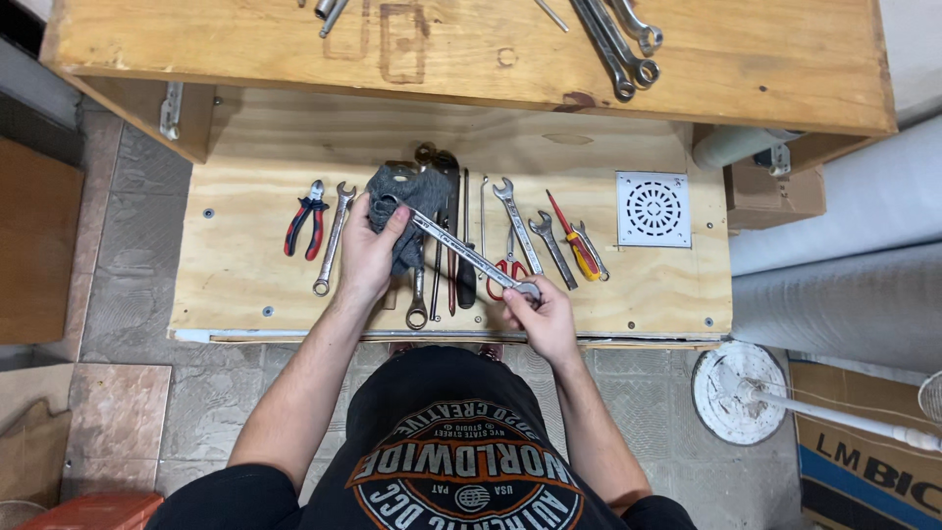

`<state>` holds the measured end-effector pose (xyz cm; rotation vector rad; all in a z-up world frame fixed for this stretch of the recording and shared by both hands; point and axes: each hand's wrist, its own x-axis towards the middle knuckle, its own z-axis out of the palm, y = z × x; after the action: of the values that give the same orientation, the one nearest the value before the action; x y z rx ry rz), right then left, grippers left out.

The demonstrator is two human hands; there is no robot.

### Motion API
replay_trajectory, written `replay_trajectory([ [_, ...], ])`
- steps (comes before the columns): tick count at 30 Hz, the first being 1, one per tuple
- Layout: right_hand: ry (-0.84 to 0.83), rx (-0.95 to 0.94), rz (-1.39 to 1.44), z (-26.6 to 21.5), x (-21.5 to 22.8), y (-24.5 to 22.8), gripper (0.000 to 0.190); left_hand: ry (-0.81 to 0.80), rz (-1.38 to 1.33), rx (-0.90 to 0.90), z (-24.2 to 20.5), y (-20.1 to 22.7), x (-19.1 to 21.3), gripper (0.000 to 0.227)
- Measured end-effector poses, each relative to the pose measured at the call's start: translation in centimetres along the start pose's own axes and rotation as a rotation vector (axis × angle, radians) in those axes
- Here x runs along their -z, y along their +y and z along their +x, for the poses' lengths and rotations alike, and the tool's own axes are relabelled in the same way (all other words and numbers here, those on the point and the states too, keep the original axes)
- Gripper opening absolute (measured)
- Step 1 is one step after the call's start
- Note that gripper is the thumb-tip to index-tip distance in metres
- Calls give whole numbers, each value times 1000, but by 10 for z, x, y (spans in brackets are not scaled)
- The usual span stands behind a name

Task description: The person cleans a variety of wrenches and other hand tools by wiping them with a cloth and using a small abrasive block.

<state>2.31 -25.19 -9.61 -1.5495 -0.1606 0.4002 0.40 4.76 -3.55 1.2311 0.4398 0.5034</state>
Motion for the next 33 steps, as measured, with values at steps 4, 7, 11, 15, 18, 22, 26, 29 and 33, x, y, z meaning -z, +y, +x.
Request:
replay_trajectory([
  [4, 112, 61, 27, 11, 36, -19, 9, -107, 65, 57, -8, -17, 5, 43],
  [7, 267, 140, 54, 19, 50, -32, 5, -275, 224, 130, -28, -26, -3, 32],
  [11, 423, 225, 463, 38, 39, -35, 6, -546, 513, 99, -69, -73, -36, 18],
  [15, 204, 316, 111, 32, 30, -25, 27, -664, 806, -68, -102, -92, -79, 34],
  [18, -7, 293, -3, 15, 24, -27, 48, -716, 934, -87, -104, -111, -91, 38],
  [22, 19, 226, -309, 18, 54, -14, 48, -863, 1092, -156, -103, -101, -114, 38],
  [26, 186, 188, -409, 36, 104, 8, 37, -896, 1189, -100, -102, -99, -128, 46],
  [29, 288, 404, -677, 51, 142, 30, 45, -834, 1165, -58, -99, -116, -122, 44],
  [33, 417, 469, -811, 71, 178, 86, 45, -747, 1107, 42, -97, -117, -115, 40],
])
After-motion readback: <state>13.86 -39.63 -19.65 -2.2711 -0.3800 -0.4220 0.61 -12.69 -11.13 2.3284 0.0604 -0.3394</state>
